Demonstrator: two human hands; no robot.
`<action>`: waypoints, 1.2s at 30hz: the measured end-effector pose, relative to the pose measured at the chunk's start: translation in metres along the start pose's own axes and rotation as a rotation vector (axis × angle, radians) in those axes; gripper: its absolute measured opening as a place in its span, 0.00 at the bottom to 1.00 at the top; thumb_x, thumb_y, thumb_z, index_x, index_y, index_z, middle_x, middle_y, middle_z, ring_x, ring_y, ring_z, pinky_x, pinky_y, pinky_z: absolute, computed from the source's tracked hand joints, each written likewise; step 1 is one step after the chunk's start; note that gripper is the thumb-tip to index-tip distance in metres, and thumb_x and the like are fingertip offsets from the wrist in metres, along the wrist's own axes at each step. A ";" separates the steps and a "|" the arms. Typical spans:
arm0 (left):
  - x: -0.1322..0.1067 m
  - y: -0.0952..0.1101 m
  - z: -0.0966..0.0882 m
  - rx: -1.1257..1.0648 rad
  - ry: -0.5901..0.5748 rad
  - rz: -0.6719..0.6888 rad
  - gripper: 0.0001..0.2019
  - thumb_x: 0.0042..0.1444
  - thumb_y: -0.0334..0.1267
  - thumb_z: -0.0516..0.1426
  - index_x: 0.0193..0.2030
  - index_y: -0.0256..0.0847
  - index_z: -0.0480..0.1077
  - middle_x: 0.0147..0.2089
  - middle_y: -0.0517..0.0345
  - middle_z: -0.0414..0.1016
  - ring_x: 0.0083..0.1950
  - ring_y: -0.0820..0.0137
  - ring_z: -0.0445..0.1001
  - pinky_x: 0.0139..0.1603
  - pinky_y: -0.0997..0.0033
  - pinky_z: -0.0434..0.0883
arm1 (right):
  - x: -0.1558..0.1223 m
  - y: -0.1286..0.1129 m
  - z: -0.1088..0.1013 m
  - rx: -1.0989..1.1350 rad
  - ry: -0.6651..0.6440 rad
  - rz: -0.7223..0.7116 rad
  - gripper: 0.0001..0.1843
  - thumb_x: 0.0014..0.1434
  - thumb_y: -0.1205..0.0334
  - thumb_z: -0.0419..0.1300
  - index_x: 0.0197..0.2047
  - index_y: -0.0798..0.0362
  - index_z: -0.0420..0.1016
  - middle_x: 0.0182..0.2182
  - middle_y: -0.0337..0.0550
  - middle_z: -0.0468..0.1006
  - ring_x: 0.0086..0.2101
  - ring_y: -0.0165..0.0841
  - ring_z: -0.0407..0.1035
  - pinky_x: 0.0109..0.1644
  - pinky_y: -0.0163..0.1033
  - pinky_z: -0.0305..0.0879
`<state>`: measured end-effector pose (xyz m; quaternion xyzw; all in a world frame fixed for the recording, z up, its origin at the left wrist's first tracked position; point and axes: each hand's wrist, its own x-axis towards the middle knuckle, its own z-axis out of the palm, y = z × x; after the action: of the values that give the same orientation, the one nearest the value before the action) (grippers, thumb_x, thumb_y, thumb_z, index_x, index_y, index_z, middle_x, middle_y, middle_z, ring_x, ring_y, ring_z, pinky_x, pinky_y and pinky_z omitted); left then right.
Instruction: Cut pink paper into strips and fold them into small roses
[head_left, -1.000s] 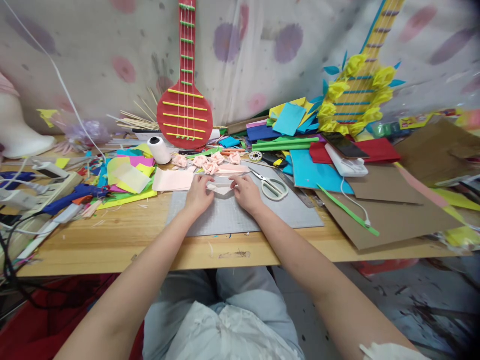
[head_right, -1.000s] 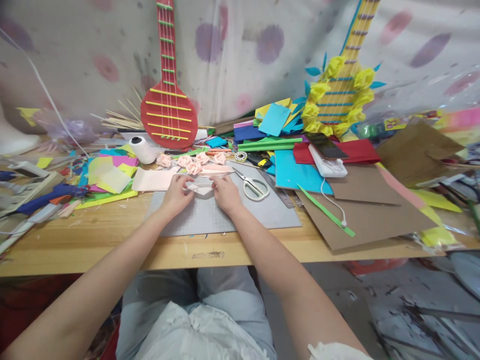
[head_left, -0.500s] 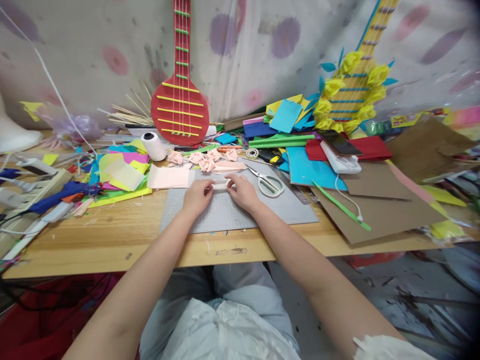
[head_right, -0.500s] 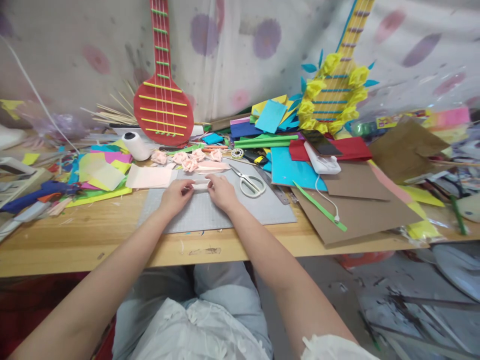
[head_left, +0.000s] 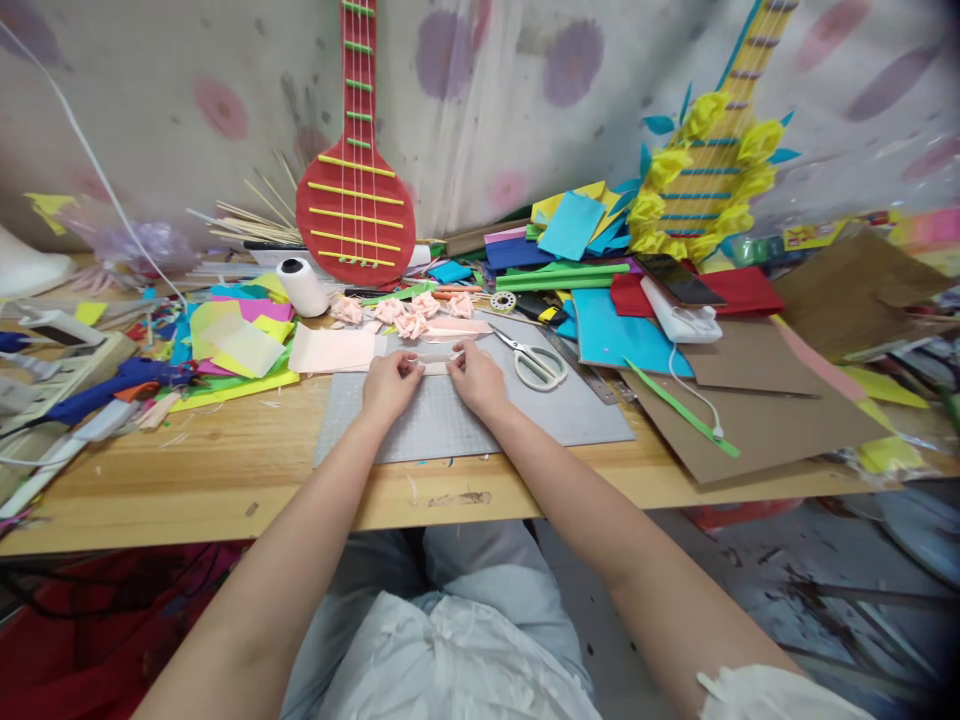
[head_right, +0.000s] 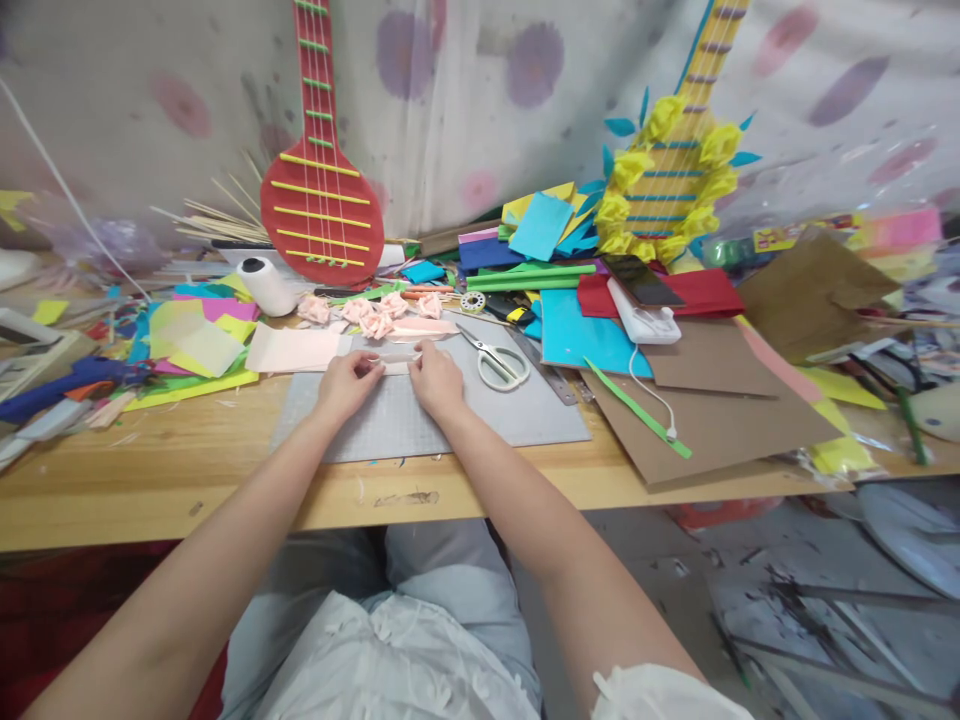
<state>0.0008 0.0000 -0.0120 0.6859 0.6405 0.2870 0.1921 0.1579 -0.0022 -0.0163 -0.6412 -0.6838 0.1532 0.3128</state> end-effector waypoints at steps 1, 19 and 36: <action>0.000 0.001 0.001 0.001 0.007 -0.006 0.15 0.51 0.42 0.54 0.45 0.42 0.70 0.35 0.57 0.76 0.43 0.67 0.70 0.43 0.69 0.65 | 0.000 -0.002 -0.001 -0.017 -0.001 0.000 0.13 0.54 0.65 0.54 0.44 0.50 0.65 0.33 0.42 0.75 0.38 0.38 0.65 0.38 0.40 0.59; -0.002 0.009 0.004 0.078 0.080 -0.062 0.19 0.50 0.38 0.55 0.50 0.40 0.64 0.35 0.58 0.75 0.49 0.63 0.66 0.46 0.67 0.63 | -0.003 -0.008 0.000 -0.305 -0.011 -0.010 0.07 0.58 0.59 0.52 0.39 0.51 0.65 0.35 0.43 0.74 0.39 0.35 0.65 0.37 0.37 0.57; -0.006 0.010 0.006 0.233 0.098 0.109 0.03 0.52 0.35 0.52 0.35 0.44 0.65 0.35 0.56 0.72 0.45 0.62 0.64 0.41 0.67 0.63 | -0.004 -0.013 0.001 -0.465 -0.043 -0.022 0.10 0.61 0.58 0.49 0.44 0.51 0.64 0.40 0.47 0.73 0.44 0.37 0.64 0.39 0.37 0.60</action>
<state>0.0121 -0.0063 -0.0117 0.7227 0.6398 0.2537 0.0636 0.1467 -0.0074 -0.0102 -0.6853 -0.7141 0.0018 0.1433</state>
